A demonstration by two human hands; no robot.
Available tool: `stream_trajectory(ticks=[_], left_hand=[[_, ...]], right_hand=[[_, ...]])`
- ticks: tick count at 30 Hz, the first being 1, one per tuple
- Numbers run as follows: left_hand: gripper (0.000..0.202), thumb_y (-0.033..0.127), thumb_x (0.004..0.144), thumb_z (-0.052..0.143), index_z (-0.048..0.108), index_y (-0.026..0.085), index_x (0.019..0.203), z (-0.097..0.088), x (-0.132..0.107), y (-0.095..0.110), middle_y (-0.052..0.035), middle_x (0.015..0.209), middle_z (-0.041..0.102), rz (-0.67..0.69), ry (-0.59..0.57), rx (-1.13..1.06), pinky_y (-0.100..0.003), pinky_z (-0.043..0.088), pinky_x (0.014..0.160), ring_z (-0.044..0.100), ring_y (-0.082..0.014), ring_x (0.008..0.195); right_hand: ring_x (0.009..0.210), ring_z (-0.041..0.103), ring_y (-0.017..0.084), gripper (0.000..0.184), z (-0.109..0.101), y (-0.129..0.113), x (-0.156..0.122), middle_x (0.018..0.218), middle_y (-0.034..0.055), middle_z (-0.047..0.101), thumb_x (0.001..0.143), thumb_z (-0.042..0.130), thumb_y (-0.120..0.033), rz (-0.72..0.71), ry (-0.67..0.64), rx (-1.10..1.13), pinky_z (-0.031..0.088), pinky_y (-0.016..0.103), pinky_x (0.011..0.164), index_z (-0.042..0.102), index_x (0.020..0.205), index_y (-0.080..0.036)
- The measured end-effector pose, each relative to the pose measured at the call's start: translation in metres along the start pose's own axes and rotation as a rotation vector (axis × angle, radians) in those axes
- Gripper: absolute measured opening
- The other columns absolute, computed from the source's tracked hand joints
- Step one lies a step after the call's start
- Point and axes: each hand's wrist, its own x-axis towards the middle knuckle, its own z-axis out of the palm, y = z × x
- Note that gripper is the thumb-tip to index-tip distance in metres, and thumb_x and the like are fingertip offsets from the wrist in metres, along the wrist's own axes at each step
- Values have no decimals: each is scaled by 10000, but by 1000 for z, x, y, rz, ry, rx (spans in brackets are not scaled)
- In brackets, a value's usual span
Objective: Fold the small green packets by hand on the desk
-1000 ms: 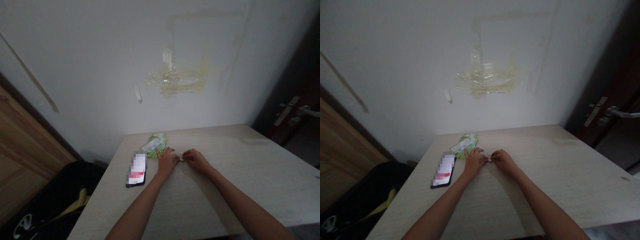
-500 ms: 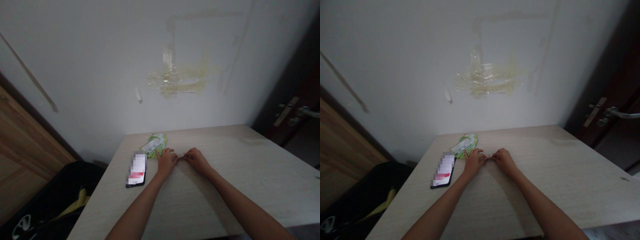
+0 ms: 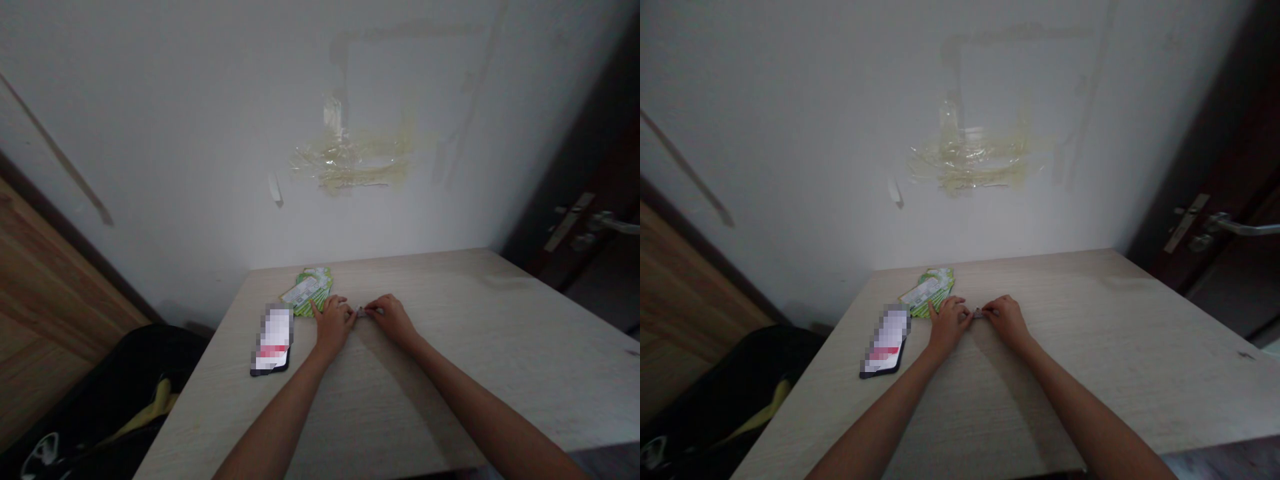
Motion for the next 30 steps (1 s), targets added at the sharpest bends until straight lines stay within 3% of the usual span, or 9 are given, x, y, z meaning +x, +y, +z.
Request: stream_trajectory(ticks=[5,13,21,30], left_hand=[[205,435,855,605,711,266,810,-2,2,-1,-19,1247,574,-69,-27,9,-669,-7,1102,430,-248,1241],[203,428,832,633,710,248,780,0,5,3,-37,1275,556,-86,-13,83,-689,-31,1091,401,-277,1272],[174,405,812,659,699,240,776,4,4,1,-55,1264,564,-71,9,96,-702,9,1080,410,-280,1259],[199,419,821,639,712,237,787,5,7,0,-66,1306,545,-95,-11,108,-689,3,1090,386,-301,1286]], right_hand=[[924,614,213,178,-2,-4,1,882,51,737,821,607,-286,33,-13,3,447,315,856,757,891,-222],[937,606,208,189,-2,-11,3,867,46,725,824,608,-284,106,-41,-65,437,319,850,725,963,-229],[955,574,207,165,2,-12,1,870,31,717,850,575,-281,100,-64,-131,387,329,870,726,914,-262],[1049,526,245,203,4,-20,-3,943,78,708,886,544,-302,95,-39,-253,319,384,946,726,945,-235]])
